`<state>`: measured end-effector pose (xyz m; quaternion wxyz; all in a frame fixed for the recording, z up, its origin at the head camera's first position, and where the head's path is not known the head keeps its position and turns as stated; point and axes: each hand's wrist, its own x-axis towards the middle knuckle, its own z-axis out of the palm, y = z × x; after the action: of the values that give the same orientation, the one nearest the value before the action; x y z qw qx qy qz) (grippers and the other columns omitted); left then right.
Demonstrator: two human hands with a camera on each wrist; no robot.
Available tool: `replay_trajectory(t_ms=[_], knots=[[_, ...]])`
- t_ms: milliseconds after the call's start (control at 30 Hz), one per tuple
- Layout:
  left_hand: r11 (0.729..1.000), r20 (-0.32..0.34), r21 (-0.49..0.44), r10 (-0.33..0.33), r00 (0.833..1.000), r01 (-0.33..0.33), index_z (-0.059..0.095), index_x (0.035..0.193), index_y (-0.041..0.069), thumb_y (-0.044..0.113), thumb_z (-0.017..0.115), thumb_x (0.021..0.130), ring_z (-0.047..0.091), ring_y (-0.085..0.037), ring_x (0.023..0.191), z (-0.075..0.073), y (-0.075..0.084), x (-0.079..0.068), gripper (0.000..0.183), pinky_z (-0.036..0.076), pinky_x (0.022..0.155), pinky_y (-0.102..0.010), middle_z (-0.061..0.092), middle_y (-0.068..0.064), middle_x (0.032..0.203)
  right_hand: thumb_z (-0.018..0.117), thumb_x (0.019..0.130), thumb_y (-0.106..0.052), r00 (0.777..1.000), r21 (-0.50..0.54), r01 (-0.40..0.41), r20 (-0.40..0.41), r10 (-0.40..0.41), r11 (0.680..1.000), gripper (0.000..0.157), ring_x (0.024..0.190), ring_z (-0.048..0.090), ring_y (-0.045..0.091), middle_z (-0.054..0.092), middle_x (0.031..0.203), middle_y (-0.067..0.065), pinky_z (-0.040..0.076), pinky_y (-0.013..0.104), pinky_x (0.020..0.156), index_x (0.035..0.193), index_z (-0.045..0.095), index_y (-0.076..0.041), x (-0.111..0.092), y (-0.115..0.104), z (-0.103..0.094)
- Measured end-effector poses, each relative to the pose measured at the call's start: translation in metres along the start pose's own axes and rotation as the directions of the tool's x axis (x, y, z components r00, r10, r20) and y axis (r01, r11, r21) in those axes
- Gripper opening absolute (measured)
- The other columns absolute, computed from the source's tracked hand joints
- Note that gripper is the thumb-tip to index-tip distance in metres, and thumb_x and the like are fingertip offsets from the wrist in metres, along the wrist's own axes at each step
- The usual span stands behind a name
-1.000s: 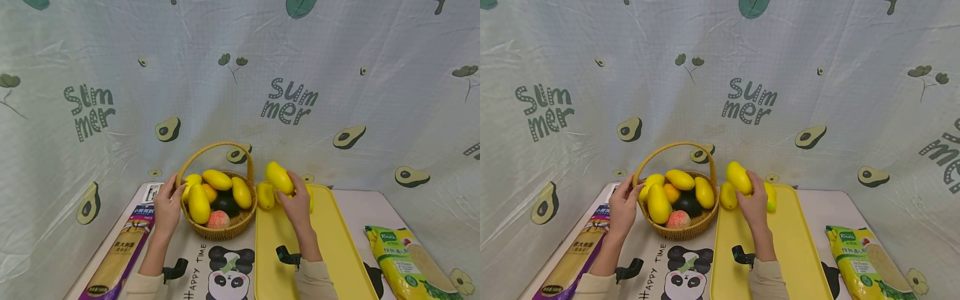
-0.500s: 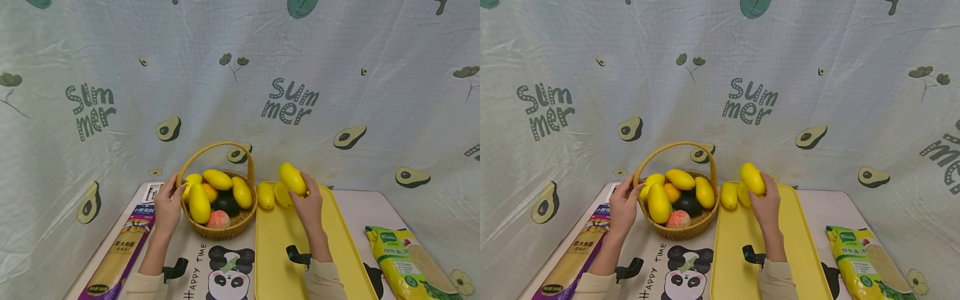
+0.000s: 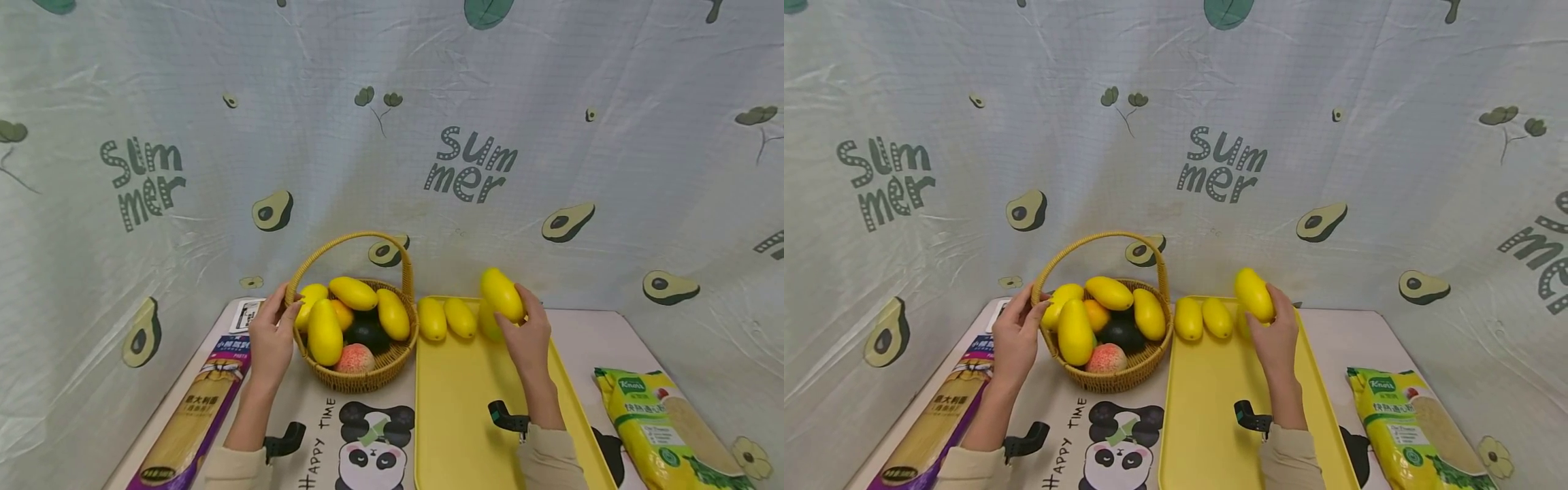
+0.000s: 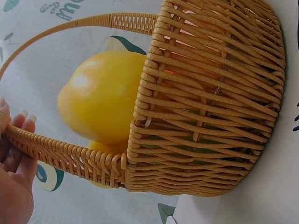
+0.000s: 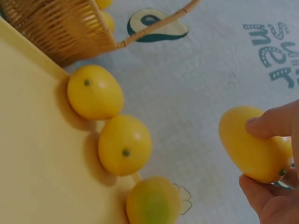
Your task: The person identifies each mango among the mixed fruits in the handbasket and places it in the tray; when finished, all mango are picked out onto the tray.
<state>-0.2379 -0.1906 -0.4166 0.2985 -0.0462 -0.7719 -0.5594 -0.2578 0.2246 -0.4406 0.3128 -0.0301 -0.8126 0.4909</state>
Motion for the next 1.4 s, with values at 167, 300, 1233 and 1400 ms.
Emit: replay_trajectory(t_ms=[167,300,1233,1400], knots=[[1.000,-0.009,-0.004,0.006,1.000,-0.006,0.053,0.145,0.017,0.023,0.055,0.102,0.058,-0.002,0.116,0.000,-0.001,0.000,0.043,0.046,0.095,-0.005,0.064,-0.006,0.120,0.075,0.086,-0.011,1.000,-0.025,-0.006,-0.010,0.005,1.000,0.063,0.126,0.052,0.026,0.052,0.145,0.009,0.038,0.004,0.087,0.144,0.051,-0.014,0.003,0.009,-0.008],[1.000,-0.009,-0.003,0.015,1.000,-0.015,0.053,0.144,0.016,0.023,0.055,0.102,0.057,0.000,0.114,0.000,-0.001,0.001,0.042,0.046,0.095,-0.004,0.064,-0.007,0.119,0.075,0.086,-0.011,0.999,-0.034,-0.022,-0.026,0.021,0.999,0.063,0.126,0.052,0.027,0.053,0.145,0.010,0.039,0.006,0.086,0.144,0.052,-0.013,0.005,0.017,-0.013],[1.000,-0.006,-0.010,-0.007,1.000,0.007,0.052,0.145,0.023,0.022,0.055,0.102,0.058,-0.006,0.118,-0.001,-0.001,0.000,0.043,0.045,0.096,-0.005,0.064,-0.005,0.123,0.065,0.091,-0.011,0.985,-0.154,-0.167,0.020,0.172,0.974,0.066,0.140,0.038,0.037,0.041,0.154,0.018,0.030,0.057,0.120,0.152,0.039,-0.010,0.001,0.073,-0.016],[1.000,-0.004,-0.009,0.003,1.000,-0.003,0.052,0.145,0.021,0.022,0.054,0.102,0.058,-0.003,0.116,0.001,-0.001,0.000,0.043,0.046,0.097,-0.006,0.064,-0.006,0.122,0.064,0.093,-0.012,0.976,-0.124,-0.213,0.023,0.217,0.969,0.068,0.140,0.038,0.037,0.040,0.155,0.017,0.030,0.057,0.120,0.154,0.035,-0.011,-0.003,0.077,-0.016]])
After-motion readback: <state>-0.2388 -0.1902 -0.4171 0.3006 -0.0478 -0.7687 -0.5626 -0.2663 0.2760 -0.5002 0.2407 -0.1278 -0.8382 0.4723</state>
